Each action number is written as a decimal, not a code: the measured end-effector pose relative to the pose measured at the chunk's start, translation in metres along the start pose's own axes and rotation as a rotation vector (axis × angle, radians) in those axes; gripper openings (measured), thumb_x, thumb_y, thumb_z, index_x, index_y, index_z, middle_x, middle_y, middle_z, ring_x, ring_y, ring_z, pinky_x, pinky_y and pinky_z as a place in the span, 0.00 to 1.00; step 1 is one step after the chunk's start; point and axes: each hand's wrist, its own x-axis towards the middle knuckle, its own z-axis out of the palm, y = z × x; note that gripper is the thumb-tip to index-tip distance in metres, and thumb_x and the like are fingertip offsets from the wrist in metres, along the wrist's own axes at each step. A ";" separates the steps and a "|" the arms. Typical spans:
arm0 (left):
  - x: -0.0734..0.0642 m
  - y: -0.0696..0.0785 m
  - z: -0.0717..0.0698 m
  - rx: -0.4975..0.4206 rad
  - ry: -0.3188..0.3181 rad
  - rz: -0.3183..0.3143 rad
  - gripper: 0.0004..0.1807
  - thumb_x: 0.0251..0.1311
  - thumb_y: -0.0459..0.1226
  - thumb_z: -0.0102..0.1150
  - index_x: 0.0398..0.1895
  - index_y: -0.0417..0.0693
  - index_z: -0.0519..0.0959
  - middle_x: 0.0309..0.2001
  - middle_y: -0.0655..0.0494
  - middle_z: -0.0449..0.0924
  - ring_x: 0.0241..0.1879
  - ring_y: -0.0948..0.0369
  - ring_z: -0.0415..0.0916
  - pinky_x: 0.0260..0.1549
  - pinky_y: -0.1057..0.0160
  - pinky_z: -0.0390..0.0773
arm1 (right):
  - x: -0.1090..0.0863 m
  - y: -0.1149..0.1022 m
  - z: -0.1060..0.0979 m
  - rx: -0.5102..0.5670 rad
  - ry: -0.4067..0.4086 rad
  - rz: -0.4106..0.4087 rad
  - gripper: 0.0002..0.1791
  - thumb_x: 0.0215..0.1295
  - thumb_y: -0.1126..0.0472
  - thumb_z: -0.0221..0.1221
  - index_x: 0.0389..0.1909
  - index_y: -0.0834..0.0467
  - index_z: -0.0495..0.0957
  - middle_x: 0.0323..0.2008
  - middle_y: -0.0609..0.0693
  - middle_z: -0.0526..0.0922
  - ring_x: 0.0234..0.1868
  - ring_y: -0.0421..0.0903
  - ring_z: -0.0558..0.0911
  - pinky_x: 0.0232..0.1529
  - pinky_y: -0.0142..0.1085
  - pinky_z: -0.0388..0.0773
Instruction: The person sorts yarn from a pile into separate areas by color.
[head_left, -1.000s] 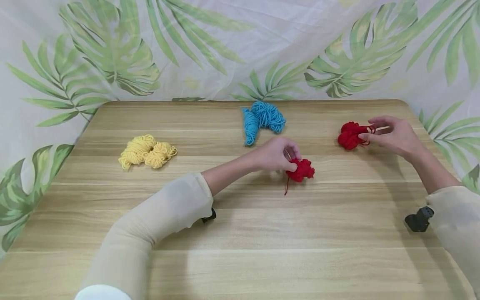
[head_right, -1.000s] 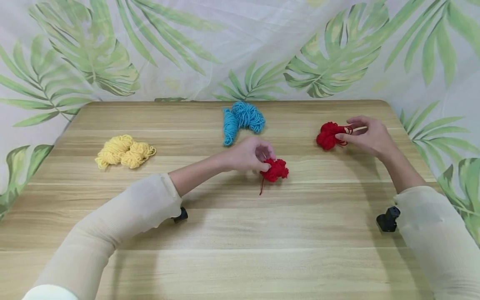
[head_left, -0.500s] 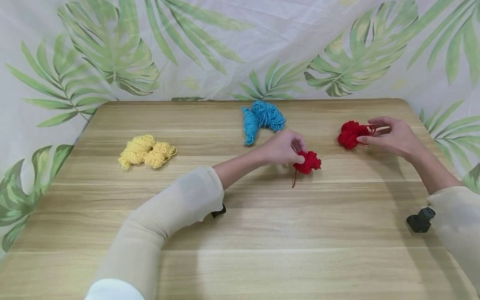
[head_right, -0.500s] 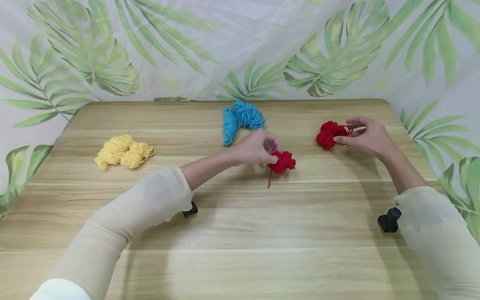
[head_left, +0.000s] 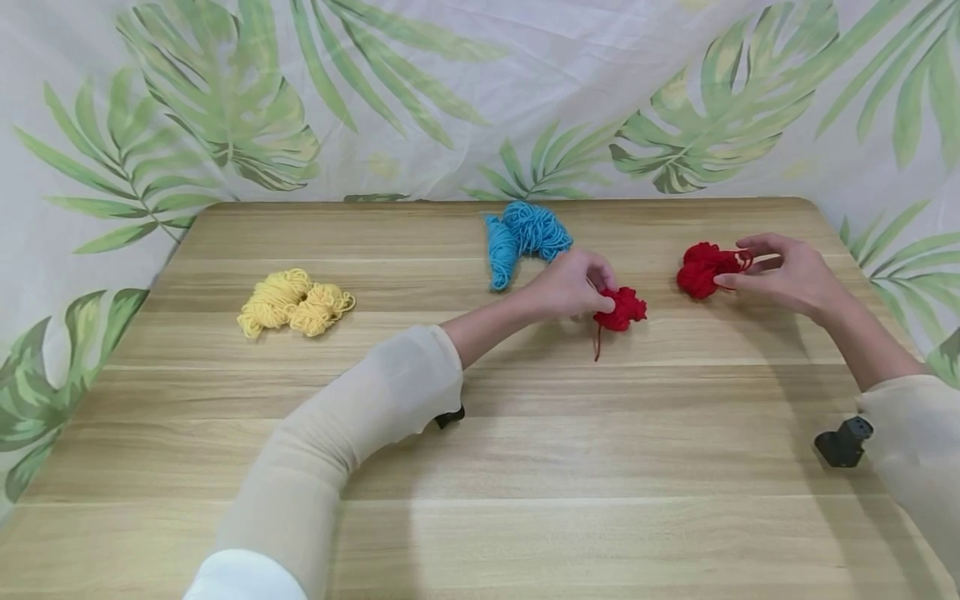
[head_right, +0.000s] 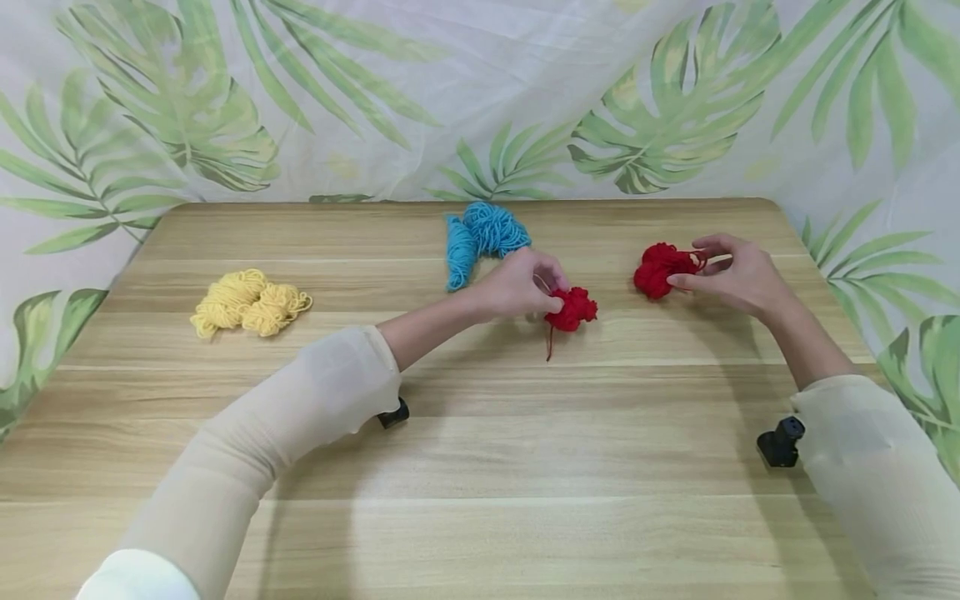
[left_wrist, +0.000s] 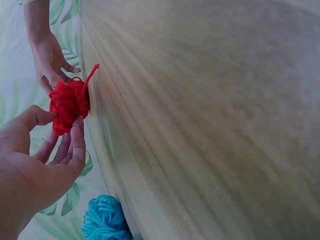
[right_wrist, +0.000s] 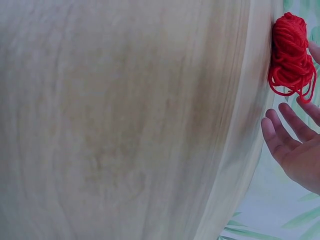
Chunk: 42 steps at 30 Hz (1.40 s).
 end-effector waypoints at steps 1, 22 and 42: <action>0.001 0.000 0.000 0.001 0.005 0.000 0.08 0.62 0.30 0.69 0.43 0.38 0.83 0.43 0.48 0.84 0.44 0.57 0.76 0.41 0.70 0.78 | 0.000 0.000 0.000 -0.001 0.001 0.000 0.41 0.67 0.46 0.68 0.71 0.66 0.68 0.65 0.65 0.73 0.40 0.23 0.71 0.37 0.16 0.70; 0.026 0.000 0.010 0.019 0.070 -0.048 0.06 0.63 0.32 0.71 0.41 0.40 0.84 0.40 0.51 0.83 0.42 0.58 0.74 0.40 0.70 0.77 | 0.001 0.003 0.001 -0.007 -0.019 -0.006 0.40 0.67 0.45 0.68 0.70 0.65 0.68 0.65 0.65 0.72 0.45 0.31 0.73 0.37 0.17 0.70; 0.042 0.006 0.016 0.038 0.126 -0.108 0.05 0.63 0.35 0.72 0.37 0.44 0.83 0.38 0.56 0.83 0.40 0.61 0.74 0.35 0.71 0.76 | 0.000 0.000 -0.001 -0.030 -0.043 -0.014 0.40 0.67 0.45 0.68 0.71 0.65 0.67 0.66 0.67 0.71 0.60 0.60 0.75 0.37 0.15 0.68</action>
